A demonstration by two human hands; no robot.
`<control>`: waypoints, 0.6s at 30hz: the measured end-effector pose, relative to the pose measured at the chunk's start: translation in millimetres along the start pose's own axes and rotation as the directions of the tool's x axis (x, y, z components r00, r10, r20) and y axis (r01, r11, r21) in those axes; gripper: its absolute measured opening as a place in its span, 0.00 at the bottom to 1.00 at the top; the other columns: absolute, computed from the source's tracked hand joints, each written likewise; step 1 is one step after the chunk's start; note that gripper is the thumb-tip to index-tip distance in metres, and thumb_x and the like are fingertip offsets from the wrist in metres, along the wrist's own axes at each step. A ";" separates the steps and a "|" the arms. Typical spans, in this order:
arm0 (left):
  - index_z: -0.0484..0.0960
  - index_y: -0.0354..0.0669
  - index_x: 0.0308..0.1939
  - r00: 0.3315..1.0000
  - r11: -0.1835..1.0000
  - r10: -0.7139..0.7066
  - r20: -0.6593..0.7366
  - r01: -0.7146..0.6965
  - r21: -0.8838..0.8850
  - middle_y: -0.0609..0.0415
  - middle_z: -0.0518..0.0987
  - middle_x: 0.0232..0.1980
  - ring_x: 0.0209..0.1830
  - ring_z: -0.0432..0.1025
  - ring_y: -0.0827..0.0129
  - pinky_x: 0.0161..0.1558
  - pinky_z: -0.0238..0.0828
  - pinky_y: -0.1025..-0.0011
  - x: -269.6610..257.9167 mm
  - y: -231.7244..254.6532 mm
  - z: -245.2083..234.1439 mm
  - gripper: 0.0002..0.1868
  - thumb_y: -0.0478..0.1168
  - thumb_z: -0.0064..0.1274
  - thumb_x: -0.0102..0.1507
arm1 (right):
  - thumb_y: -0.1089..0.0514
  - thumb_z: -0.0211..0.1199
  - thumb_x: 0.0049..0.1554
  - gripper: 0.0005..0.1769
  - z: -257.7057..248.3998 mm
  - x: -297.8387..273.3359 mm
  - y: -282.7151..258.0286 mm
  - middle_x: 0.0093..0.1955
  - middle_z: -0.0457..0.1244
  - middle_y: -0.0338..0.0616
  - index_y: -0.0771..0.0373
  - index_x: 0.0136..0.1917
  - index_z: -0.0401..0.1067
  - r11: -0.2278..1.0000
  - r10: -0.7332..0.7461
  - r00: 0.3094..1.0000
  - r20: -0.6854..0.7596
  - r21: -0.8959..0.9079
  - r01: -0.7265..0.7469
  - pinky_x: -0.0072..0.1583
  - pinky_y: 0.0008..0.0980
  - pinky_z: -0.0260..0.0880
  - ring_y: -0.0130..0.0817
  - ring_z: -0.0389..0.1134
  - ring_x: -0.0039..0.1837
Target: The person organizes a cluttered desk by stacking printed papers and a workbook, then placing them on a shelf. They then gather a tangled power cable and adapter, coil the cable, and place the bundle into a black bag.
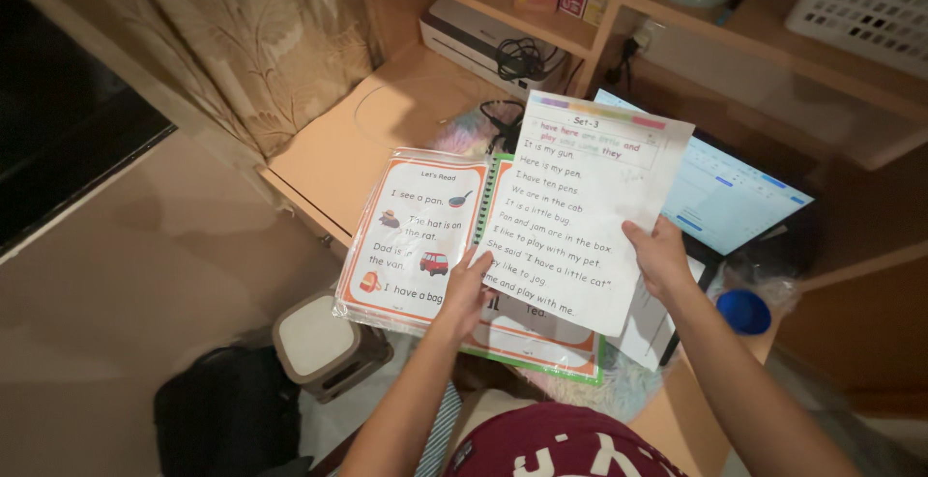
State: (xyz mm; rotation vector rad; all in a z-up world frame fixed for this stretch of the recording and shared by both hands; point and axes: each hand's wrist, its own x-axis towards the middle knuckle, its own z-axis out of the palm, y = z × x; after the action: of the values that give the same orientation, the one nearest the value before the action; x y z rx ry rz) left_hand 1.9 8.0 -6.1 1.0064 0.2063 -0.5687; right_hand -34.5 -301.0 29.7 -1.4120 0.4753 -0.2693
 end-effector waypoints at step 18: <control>0.63 0.42 0.73 0.900 -0.178 0.210 0.383 -0.350 0.920 0.31 0.55 0.78 0.80 0.41 0.35 0.71 0.27 0.29 -7.9 -47.5 28.5 0.54 0.69 0.64 0.53 | 0.68 0.62 0.62 0.19 -66.4 6.2 -33.1 0.58 0.68 0.54 0.74 0.65 0.68 0.926 -0.258 0.908 -0.330 -0.352 0.136 0.55 0.36 0.70 0.41 0.69 0.55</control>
State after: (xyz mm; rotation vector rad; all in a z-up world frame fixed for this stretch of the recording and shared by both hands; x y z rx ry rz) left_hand -33.0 -32.4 -22.8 2.5221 -0.7601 -0.2276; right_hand -57.0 -367.1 55.6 -1.7429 0.7101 -0.6592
